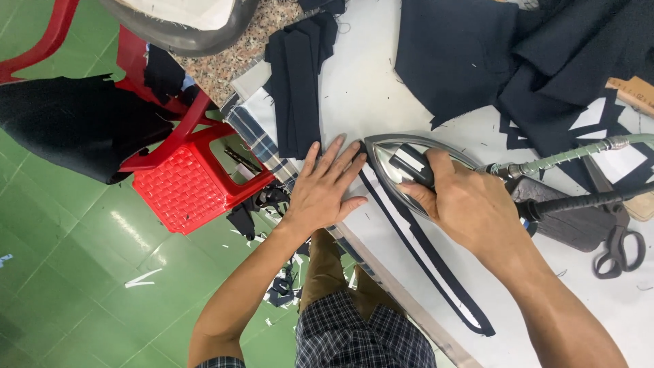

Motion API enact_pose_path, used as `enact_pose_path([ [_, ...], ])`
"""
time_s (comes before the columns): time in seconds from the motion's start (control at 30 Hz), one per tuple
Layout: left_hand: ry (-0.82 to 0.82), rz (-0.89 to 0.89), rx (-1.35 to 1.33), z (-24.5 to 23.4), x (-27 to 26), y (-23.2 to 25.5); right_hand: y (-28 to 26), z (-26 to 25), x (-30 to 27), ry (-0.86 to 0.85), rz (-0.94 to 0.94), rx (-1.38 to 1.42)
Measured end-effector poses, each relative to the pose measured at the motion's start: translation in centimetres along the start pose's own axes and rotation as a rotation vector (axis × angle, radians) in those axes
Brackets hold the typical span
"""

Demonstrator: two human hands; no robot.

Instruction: The person irons a long, narrow strip of black fabric with a white center on a white work table. They repeatedly move the iron back and forth along the fabric, adjusting its position with their left hand. The person also briefly handles a small rectangular piece of black fabric and a pair of scissors.

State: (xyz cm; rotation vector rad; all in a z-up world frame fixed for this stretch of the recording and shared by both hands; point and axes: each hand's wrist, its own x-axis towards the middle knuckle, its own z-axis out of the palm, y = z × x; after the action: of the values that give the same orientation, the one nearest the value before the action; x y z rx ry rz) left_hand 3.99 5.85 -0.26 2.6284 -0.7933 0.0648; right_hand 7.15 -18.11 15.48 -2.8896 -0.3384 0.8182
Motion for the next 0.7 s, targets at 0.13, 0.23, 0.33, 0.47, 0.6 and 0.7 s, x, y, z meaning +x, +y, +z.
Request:
enact_pose_path([
  [0.13,0.019,-0.005,-0.014,0.2,-0.2,-0.1,-0.1,0.0,0.7,0.02,-0.025,-0.056],
  [0.23,0.031,-0.006,-0.011,0.3,-0.4,-0.1,-0.3,-0.2,1.1,0.016,-0.04,-0.09],
  [0.33,0.09,0.006,0.007,0.6,-0.5,-0.2,-0.3,-0.4,1.4,0.049,-0.081,-0.111],
  [0.47,0.215,0.115,0.048,2.5,-2.6,0.2,-1.0,-0.8,1.4,0.076,-0.139,-0.054],
  [0.6,0.602,0.435,-0.021,7.2,-5.7,8.2,-1.3,-1.3,1.5,0.169,-0.195,0.015],
  [0.7,0.469,0.583,-0.145,4.3,-1.3,16.6,-1.2,-0.7,0.9,0.203,-0.209,0.072],
])
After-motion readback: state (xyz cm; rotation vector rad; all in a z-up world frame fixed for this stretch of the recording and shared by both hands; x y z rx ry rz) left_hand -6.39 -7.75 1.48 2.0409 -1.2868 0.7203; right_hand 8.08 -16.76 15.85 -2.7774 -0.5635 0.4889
